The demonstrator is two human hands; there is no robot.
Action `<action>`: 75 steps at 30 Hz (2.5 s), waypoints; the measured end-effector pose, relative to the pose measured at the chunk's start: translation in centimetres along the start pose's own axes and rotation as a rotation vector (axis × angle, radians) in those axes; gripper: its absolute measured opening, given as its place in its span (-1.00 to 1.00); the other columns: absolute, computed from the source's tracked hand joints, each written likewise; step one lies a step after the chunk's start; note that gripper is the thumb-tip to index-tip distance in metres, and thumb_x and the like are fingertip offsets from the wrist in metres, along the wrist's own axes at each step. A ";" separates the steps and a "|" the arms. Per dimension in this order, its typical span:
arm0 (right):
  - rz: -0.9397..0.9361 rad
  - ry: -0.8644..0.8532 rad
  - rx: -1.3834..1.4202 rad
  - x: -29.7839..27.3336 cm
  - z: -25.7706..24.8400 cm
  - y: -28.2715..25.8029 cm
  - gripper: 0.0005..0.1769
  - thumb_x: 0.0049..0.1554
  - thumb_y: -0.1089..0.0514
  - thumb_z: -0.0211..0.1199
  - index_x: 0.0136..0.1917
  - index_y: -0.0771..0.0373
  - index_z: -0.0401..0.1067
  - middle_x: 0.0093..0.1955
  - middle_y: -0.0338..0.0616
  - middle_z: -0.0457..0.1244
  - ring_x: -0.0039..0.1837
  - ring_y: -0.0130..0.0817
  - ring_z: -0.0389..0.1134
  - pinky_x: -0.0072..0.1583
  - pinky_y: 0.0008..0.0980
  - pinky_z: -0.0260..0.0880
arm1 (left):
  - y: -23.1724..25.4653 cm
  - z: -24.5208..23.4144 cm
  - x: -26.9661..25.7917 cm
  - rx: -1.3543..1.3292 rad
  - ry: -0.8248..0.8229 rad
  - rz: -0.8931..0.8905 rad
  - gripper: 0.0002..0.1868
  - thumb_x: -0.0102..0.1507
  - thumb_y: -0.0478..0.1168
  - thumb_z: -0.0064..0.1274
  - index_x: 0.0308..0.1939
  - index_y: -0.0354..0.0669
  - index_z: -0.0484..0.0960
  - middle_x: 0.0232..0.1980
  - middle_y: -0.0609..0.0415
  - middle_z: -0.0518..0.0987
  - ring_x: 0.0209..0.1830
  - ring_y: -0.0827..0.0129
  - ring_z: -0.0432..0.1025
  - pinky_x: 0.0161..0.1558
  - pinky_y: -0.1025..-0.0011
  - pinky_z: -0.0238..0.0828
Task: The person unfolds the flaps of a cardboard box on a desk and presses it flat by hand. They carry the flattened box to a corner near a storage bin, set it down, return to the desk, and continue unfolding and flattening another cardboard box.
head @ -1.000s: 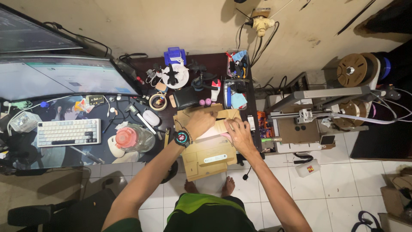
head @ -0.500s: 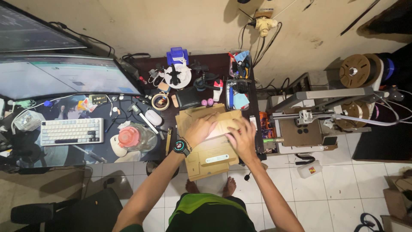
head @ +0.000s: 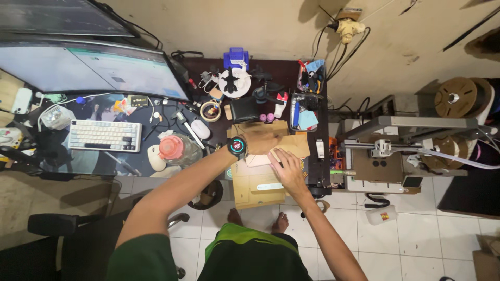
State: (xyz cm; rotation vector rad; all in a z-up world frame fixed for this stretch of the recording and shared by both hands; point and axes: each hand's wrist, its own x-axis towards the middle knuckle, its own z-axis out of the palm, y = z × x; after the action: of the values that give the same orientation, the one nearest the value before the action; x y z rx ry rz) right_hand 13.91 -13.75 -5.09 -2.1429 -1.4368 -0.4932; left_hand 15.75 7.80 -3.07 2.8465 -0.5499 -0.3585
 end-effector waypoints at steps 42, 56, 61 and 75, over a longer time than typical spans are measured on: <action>0.069 -0.012 0.111 1.2 0.0 -2.9 -0.39 0.08 0.08 0.37 0.36 0.26 0.35 0.29 0.25 0.18 0.33 0.22 0.16 0.39 0.10 0.12 | 1.2 -1.1 2.5 0.059 -0.226 -0.205 -0.56 0.14 -0.24 0.14 0.13 -0.11 0.63 0.20 -0.10 0.56 0.22 0.01 0.49 0.02 0.05 0.52; 0.141 0.006 0.142 2.3 -1.9 -4.8 -0.35 0.06 0.00 0.37 0.38 0.17 0.35 0.19 0.18 0.19 0.25 0.08 0.16 0.32 0.07 0.03 | 0.0 -1.8 2.2 -0.037 -0.236 -0.093 -0.56 0.09 -0.19 0.11 0.06 -0.15 0.67 0.08 -0.10 0.63 0.09 0.02 0.55 -0.01 0.13 0.54; 0.212 0.051 0.261 2.4 -2.0 -4.2 -0.35 0.09 0.07 0.39 0.39 0.30 0.31 0.21 0.07 0.23 0.26 0.03 0.20 0.36 0.00 0.08 | 0.6 -0.9 -5.1 -0.621 0.522 -0.187 -0.52 0.23 0.04 0.22 0.01 -0.30 0.58 0.09 -0.22 0.59 0.14 -0.06 0.47 0.16 0.13 0.40; 0.139 0.143 0.332 0.9 -0.8 -3.9 -0.41 -0.01 0.17 0.49 0.23 0.33 0.34 0.20 0.05 0.26 0.29 0.07 0.26 0.40 0.05 0.17 | 10.7 7.7 -8.7 -0.410 1.184 -0.649 -0.77 0.35 -0.18 0.12 -0.32 -0.24 0.75 0.22 -0.52 0.49 0.31 -0.38 0.18 0.28 0.09 -0.02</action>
State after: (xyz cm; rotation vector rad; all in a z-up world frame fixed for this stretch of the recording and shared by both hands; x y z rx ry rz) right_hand 10.58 -12.36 -3.14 -1.8857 -1.1885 -0.3223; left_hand 2.20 0.20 -5.91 2.1924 0.5987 0.9571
